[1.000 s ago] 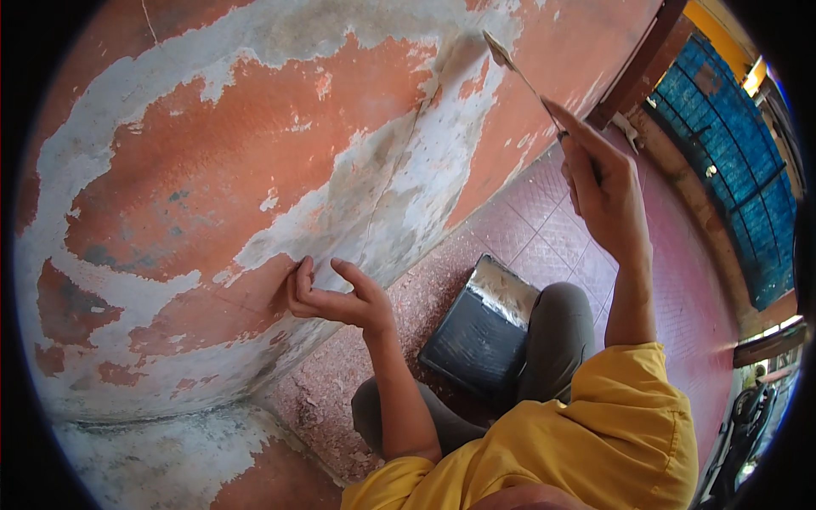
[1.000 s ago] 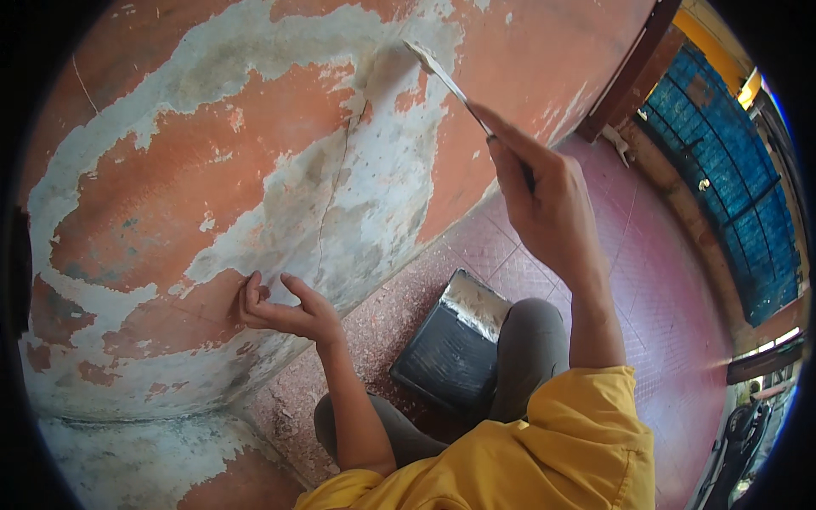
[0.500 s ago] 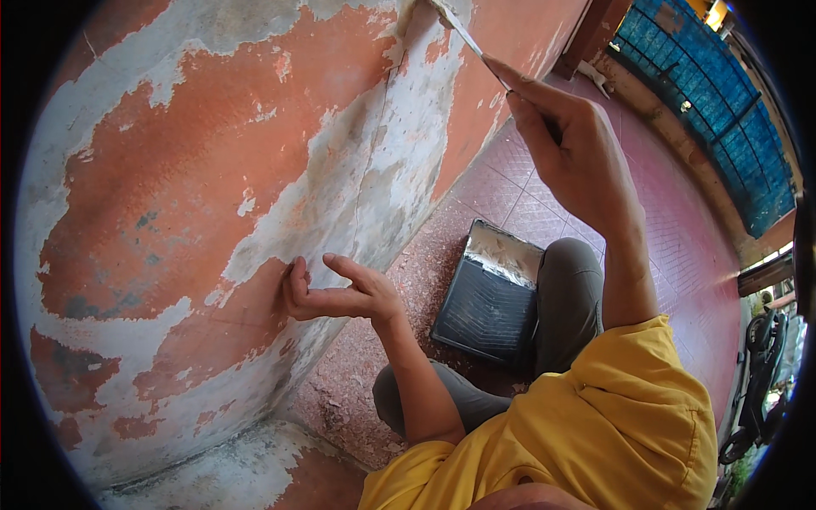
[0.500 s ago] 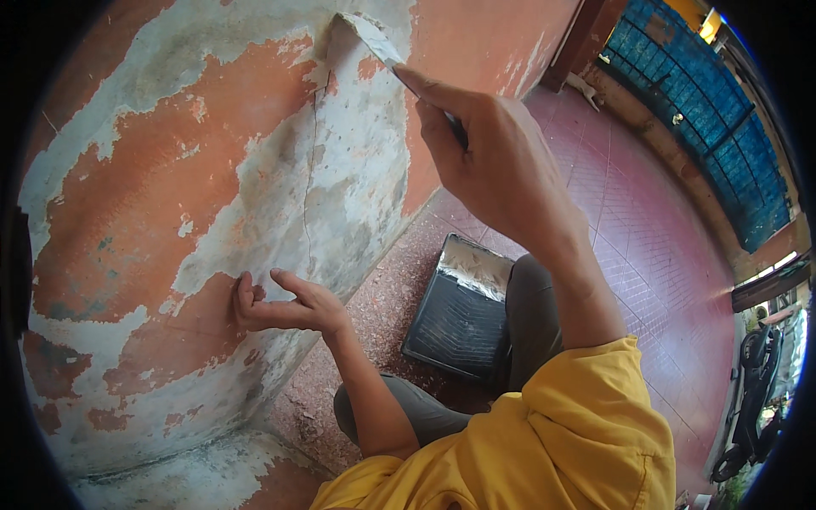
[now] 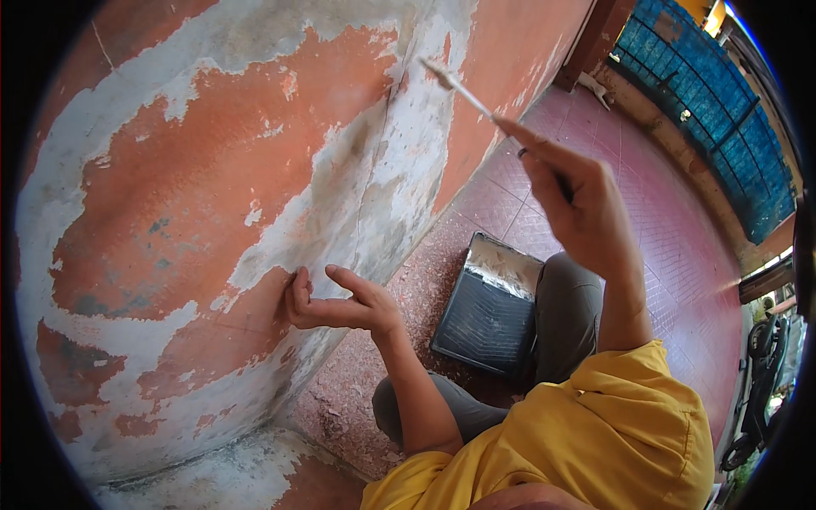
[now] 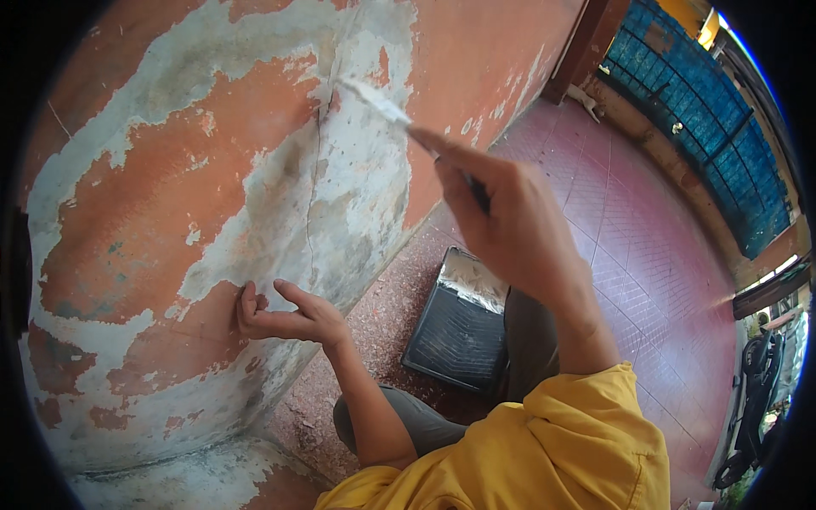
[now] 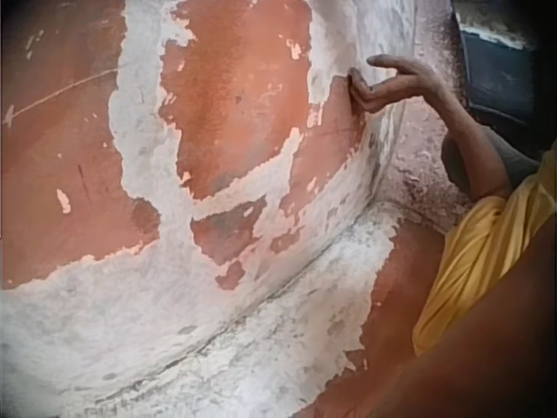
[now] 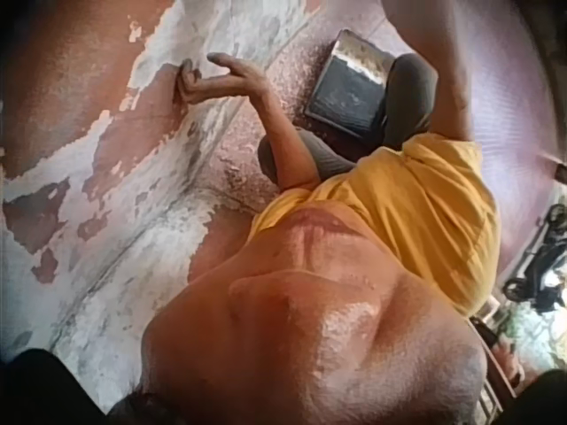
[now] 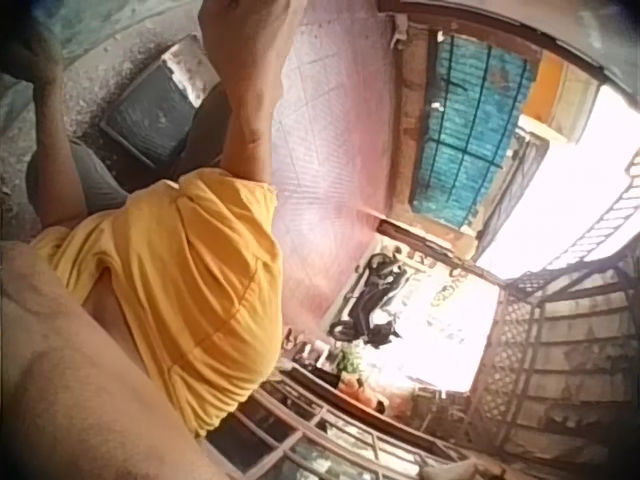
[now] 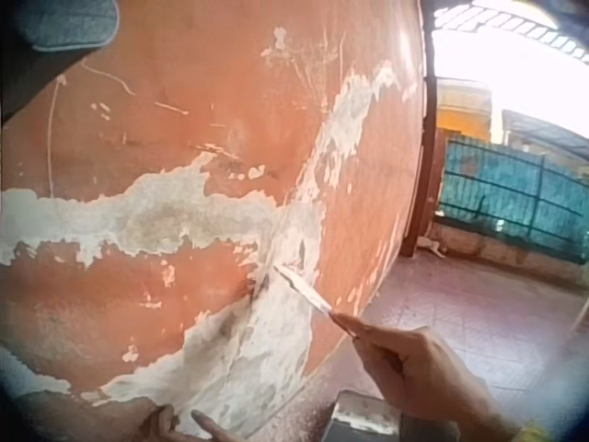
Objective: The person sits on the floor and uses a putty knife to apply white filler paste from a black tray onto a damaged, peeling orange wall. They repeatedly scoop the filler and spread it over cracks and uneven areas to smooth the surface.
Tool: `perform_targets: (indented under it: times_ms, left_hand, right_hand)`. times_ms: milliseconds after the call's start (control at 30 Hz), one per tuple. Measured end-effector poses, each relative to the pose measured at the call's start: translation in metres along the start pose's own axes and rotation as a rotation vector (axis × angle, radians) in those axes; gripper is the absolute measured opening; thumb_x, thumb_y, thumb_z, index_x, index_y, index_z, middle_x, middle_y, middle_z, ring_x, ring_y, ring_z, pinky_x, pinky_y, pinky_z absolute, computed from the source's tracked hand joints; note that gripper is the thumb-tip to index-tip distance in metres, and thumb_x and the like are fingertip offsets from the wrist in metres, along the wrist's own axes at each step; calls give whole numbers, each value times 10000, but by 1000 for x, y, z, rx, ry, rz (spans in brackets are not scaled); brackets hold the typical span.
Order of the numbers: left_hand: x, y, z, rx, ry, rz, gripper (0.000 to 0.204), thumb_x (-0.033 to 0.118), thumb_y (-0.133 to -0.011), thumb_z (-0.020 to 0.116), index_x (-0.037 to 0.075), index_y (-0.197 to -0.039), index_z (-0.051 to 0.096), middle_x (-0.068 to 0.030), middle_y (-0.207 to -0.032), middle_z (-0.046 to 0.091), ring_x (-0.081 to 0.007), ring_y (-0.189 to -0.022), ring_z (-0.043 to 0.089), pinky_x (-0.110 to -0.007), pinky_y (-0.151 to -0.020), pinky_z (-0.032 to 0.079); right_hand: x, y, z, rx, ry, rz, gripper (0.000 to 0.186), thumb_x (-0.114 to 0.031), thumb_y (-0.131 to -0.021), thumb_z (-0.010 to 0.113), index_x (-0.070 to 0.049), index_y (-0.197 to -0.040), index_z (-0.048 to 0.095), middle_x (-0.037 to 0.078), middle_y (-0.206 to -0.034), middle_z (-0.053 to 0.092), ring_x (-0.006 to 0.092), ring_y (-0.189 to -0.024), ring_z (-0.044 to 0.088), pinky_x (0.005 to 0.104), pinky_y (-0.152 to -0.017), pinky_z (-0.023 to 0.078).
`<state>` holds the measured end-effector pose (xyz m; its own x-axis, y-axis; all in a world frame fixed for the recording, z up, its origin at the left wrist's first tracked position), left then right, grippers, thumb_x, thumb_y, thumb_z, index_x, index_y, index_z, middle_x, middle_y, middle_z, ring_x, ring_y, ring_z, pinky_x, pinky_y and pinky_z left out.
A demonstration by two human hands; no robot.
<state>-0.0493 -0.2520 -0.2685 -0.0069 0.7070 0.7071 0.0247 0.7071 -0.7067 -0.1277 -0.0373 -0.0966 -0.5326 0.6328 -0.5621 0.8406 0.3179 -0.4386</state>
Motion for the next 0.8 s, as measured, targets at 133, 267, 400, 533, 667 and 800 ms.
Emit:
perform_targets:
  times_ms: [133, 267, 400, 533, 667, 800]
  left_hand:
    - [2, 0, 0, -13, -7, 16, 265, 161, -941, 503, -17, -1131, 455, -163, -1126, 413, -268, -1027, 385, -414, -853, 357]
    - [1, 1, 0, 4, -34, 14, 259, 159, -939, 505, -23, -1118, 462, -164, -1116, 422, -270, -1023, 393, -417, -848, 361]
    - [1, 2, 1, 2, -30, 14, 261, 150, -936, 509, -24, -1123, 457, -165, -1117, 419, -270, -1021, 393, -418, -845, 362]
    - [1, 0, -2, 15, -46, 49, 275, 128, -916, 519, -23, -1136, 452, -165, -1118, 426, -262, -978, 387, -403, -833, 361]
    - [0, 2, 0, 4, -28, 29, 275, 153, -932, 520, -22, -1133, 454, -170, -1113, 420, -269, -1018, 391, -412, -840, 365]
    - [1, 0, -1, -17, -45, 27, 282, 165, -938, 514, -25, -1138, 457, -170, -1113, 425, -267, -1018, 389, -412, -839, 366]
  right_hand:
    - [-5, -29, -28, 74, 22, -39, 323, -146, -972, 505, -95, -1272, 612, 54, -572, 327, 112, -494, 294, 309, -467, 304]
    - [-13, -34, -17, 36, 115, -135, 346, -106, -991, 496, -115, -1325, 584, -47, -625, 329, 44, -549, 280, 247, -476, 254]
    - [-23, -27, -9, 20, 139, -132, 343, -102, -947, 521, -86, -1280, 603, 77, -583, 384, 146, -484, 348, 316, -482, 327]
    - [-25, -14, 9, -42, 102, -155, 364, -66, -901, 543, -69, -1259, 610, 164, -571, 456, 230, -443, 457, 362, -492, 392]
    - [-23, -4, 11, -179, 150, -128, 365, -53, -901, 540, -75, -1258, 614, 161, -566, 455, 228, -441, 468, 360, -489, 398]
    - [-20, -9, -8, -45, 83, -86, 343, -90, -923, 538, -77, -1257, 613, 133, -559, 402, 199, -448, 398, 343, -488, 378]
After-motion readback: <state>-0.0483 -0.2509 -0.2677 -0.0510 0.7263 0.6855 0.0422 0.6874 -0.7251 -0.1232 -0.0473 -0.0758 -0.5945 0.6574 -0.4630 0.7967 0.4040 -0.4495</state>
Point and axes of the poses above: each hand's wrist, its own y-axis away from the middle knuckle, its own z-axis out of the palm, x = y × z, the point moved 7 cm from there along -y, towards the middle knuckle
